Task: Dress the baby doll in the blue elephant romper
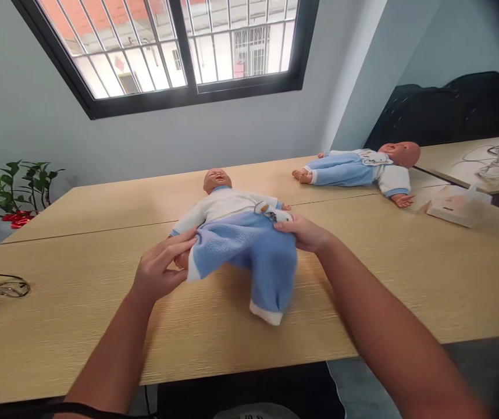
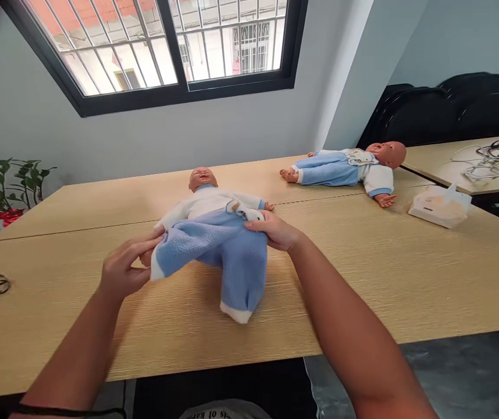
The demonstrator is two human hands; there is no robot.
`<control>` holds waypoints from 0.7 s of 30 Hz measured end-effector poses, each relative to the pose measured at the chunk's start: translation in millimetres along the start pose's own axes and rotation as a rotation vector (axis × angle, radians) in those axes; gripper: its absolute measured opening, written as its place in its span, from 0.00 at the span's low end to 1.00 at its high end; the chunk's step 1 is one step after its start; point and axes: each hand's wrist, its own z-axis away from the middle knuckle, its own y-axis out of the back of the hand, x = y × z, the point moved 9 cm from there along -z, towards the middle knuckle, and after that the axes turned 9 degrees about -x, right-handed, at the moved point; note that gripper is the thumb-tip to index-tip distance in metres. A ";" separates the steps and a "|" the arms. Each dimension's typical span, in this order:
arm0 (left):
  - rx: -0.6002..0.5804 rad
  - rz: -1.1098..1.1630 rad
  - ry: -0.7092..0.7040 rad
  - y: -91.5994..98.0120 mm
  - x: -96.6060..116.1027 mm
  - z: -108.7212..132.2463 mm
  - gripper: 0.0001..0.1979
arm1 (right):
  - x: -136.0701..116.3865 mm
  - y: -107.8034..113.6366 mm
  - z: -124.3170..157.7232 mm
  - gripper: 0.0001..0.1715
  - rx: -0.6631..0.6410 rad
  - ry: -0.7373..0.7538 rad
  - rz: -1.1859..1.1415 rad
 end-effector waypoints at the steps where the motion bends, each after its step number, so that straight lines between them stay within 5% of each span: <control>1: -0.021 -0.027 -0.038 1.8 5.0 3.3 0.29 | -1.0 11.2 -2.6 0.33 0.061 0.023 0.041; 5: -0.120 -0.167 -0.150 1.1 34.2 19.5 0.34 | 0.9 40.1 -14.1 0.29 0.256 0.118 0.204; 9: -0.154 -0.295 -0.237 -6.9 72.5 38.5 0.29 | 3.2 43.3 -18.5 0.29 0.360 0.170 0.332; 12: -0.081 -0.373 -0.188 -4.6 90.9 52.0 0.22 | 6.0 40.2 -21.3 0.28 0.397 0.161 0.377; 17: -0.145 -0.291 -0.050 -9.5 97.3 73.2 0.20 | -3.9 38.8 -15.9 0.25 0.535 0.181 0.444; 19: -0.122 -0.216 -0.018 -11.1 95.9 81.7 0.23 | -11.1 29.4 -11.9 0.26 0.490 0.198 0.416; 21: -0.162 -0.132 0.027 -21.6 89.3 89.4 0.23 | -12.1 8.5 -11.7 0.29 0.271 0.161 0.328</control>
